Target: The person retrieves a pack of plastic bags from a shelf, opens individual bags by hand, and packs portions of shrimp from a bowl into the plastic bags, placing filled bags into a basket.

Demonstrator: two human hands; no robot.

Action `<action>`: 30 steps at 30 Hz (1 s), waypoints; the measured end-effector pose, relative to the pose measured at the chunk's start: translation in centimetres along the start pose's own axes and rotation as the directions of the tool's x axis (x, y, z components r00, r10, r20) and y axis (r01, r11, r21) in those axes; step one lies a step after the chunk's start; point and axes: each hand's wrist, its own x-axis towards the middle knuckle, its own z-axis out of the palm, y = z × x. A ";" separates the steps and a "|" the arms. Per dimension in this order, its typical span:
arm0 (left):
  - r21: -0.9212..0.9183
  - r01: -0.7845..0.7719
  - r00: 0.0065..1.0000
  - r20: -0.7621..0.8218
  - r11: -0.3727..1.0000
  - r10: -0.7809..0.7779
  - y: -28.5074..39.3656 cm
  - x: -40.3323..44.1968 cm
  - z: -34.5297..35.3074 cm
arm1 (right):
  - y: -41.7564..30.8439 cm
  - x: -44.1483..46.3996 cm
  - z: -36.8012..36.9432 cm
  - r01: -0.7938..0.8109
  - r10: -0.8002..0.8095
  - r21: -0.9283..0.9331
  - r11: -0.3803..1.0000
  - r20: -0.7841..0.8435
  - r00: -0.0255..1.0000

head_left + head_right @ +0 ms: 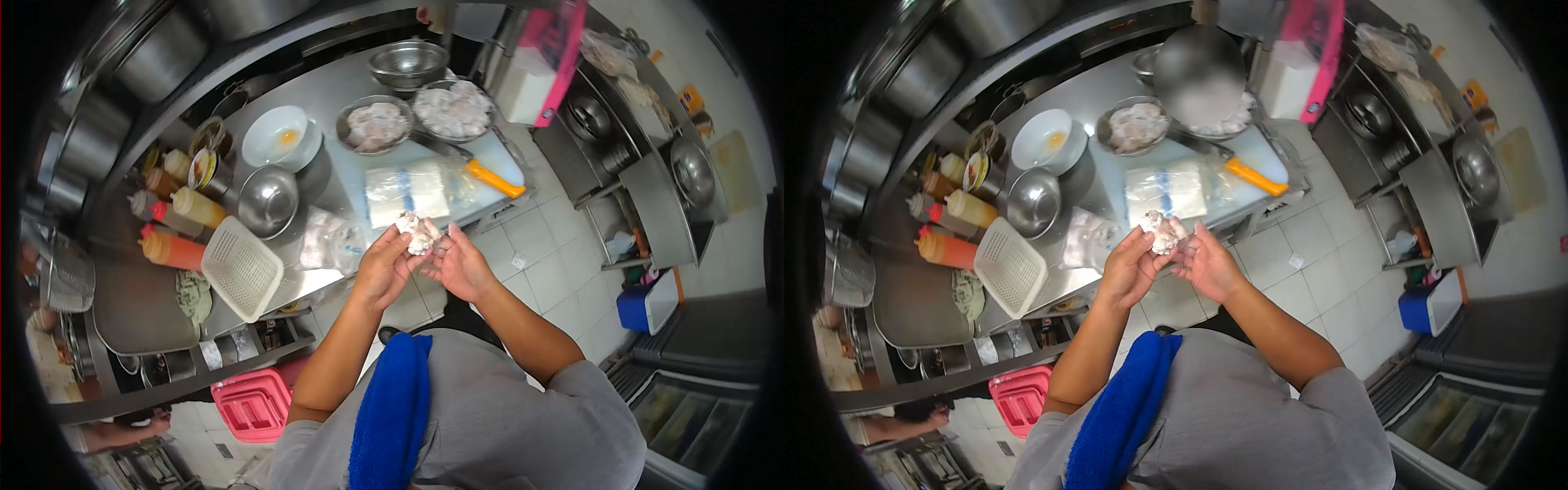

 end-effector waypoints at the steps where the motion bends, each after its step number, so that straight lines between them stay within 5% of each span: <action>1: 0.028 0.029 1.000 0.006 0.999 -0.030 -1.0 0.4 0.9 | -0.8 -0.7 -1.3 0.017 -0.017 0.020 1.000 -0.003 1.000; 11: 0.243 0.338 0.920 0.118 0.909 -0.374 -17.9 12.4 13.1 | -11.7 -12.6 -20.9 0.300 -0.264 0.167 0.939 -0.209 0.942; 14: 0.243 0.445 0.859 0.156 0.862 -0.488 -24.0 16.3 17.0 | -15.9 -18.6 -26.8 0.408 -0.390 -0.061 0.911 -0.449 0.804; 22: 0.285 0.582 0.755 0.157 0.761 -0.636 -33.8 27.7 25.6 | -27.8 -25.8 -40.7 0.581 -0.470 -0.060 0.812 -0.657 0.589; 26: 0.305 0.580 0.753 0.155 0.756 -0.640 -37.3 35.0 28.3 | -36.0 -26.5 -45.4 0.609 -0.536 -0.120 0.784 -0.624 0.568; 29: 0.307 0.591 0.736 0.173 0.746 -0.654 -40.0 42.1 30.1 | -43.0 -27.2 -48.9 0.532 -0.617 -0.340 0.776 -0.587 0.524; 30: 0.299 0.601 0.729 0.174 0.741 -0.662 -40.9 44.0 30.9 | -45.2 -27.7 -49.8 0.369 -0.620 -0.499 0.784 -0.621 0.480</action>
